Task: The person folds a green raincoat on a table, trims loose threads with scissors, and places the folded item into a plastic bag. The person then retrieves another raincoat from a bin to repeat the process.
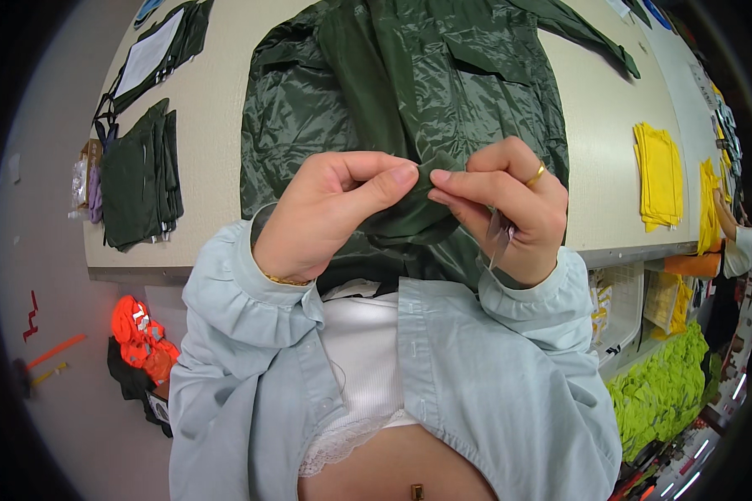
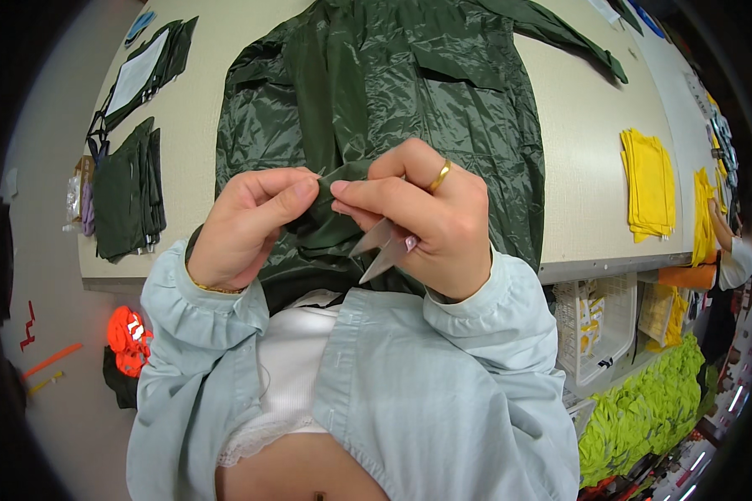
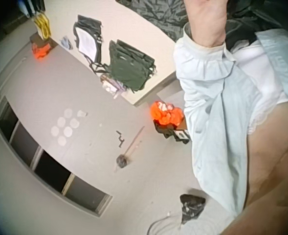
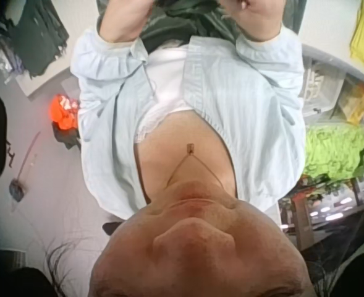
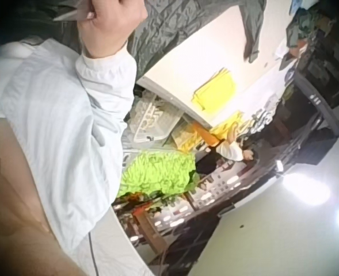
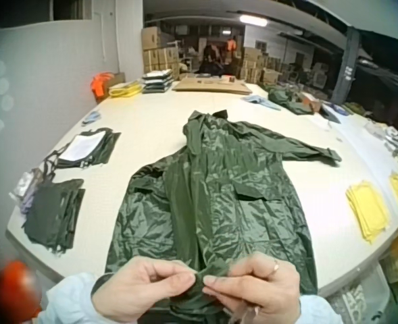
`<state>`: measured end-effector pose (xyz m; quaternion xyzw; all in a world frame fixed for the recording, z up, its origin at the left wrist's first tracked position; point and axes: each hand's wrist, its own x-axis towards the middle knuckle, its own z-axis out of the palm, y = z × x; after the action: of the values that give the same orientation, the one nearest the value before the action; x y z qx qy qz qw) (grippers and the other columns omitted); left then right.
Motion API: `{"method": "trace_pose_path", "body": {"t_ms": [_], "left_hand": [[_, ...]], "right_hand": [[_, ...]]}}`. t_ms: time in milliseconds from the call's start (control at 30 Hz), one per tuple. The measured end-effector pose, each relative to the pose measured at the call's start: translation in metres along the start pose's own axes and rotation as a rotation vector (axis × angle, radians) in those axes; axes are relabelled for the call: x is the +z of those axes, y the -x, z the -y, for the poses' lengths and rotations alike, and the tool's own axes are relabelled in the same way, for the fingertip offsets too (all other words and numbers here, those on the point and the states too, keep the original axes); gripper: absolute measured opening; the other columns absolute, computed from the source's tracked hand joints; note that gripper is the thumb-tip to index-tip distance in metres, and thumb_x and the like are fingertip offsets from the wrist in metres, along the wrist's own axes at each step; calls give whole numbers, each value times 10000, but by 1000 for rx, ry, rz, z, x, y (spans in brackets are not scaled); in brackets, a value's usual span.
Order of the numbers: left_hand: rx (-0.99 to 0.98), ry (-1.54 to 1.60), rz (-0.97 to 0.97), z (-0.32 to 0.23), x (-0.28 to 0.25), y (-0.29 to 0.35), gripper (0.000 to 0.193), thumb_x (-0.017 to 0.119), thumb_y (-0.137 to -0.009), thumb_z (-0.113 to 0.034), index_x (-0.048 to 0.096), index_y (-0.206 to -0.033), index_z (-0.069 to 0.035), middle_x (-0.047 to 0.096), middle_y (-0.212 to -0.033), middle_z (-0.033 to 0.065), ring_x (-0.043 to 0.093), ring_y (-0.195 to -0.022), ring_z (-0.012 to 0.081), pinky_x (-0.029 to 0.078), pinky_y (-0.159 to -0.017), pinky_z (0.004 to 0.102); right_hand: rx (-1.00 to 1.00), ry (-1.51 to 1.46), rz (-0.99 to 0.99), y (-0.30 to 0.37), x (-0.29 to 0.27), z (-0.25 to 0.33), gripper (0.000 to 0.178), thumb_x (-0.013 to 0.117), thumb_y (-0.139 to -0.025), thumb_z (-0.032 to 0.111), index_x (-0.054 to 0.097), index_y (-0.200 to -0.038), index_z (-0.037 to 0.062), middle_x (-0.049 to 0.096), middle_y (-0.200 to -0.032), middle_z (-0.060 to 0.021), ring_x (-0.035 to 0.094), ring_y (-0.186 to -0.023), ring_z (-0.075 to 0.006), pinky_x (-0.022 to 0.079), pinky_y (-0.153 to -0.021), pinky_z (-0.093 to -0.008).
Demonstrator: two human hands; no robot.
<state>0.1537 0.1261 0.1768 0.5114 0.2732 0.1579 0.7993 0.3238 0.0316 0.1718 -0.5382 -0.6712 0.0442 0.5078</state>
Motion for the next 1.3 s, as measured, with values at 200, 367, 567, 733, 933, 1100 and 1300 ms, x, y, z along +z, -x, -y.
{"method": "trace_pose_path", "body": {"t_ms": [200, 367, 567, 733, 933, 1100, 1300], "left_hand": [[60, -166, -6, 2, 2, -2, 256, 605, -868, -196, 645, -969, 36, 627, -846, 1, 525, -775, 42, 431, -704, 194], [48, -143, 16, -3, 8, 0, 255, 599, -871, -186, 640, -977, 43, 636, -856, 14, 540, -800, 47, 444, -729, 198], [-53, 52, 18, 1, 0, -2, 267, 585, -878, -189, 624, -1004, 43, 635, -920, 23, 553, -843, 59, 428, -783, 204], [-90, 114, 51, 5, 0, -7, 278, 585, -878, -199, 617, -1019, 39, 628, -947, 18, 544, -877, 59, 409, -818, 210], [-86, 133, 48, 2, 2, -5, 276, 585, -879, -202, 618, -1016, 36, 625, -941, 11, 537, -877, 53, 407, -817, 208], [-114, 159, 81, 3, 4, -7, 259, 581, -883, -195, 625, -1001, 31, 624, -922, 2, 537, -857, 46, 415, -790, 196], [-46, -2, 65, 1, 4, -7, 239, 585, -880, -178, 632, -986, 31, 622, -888, -4, 529, -806, 39, 425, -740, 192]], "right_hand": [[-169, 170, -35, 4, 1, -4, 297, 699, -454, 31, 647, -744, 67, 511, -661, -3, 504, -498, -130, 379, -424, -239], [-188, 40, -91, 8, -2, 1, 272, 714, -498, 5, 633, -752, 61, 510, -670, -26, 509, -516, -140, 392, -439, -248], [107, -141, 20, 9, -24, 7, 238, 643, -706, 46, 579, -932, 4, 548, -790, -89, 505, -644, -203, 427, -558, -291], [61, 82, 145, 14, -29, -10, 394, 636, -719, 42, 578, -1108, 30, 557, -811, -90, 496, -639, -206, 410, -546, -314], [23, 133, 143, 9, -31, -1, 406, 684, -620, 56, 638, -1023, 66, 516, -685, -39, 487, -553, -185, 374, -490, -293], [-280, 303, 46, 10, -21, -7, 379, 688, -494, 86, 681, -872, 77, 427, -586, 29, 435, -455, -104, 309, -407, -249], [-301, 313, 17, 7, -11, -6, 300, 675, -486, 73, 641, -784, 62, 437, -572, 32, 439, -445, -97, 308, -403, -235]]}}
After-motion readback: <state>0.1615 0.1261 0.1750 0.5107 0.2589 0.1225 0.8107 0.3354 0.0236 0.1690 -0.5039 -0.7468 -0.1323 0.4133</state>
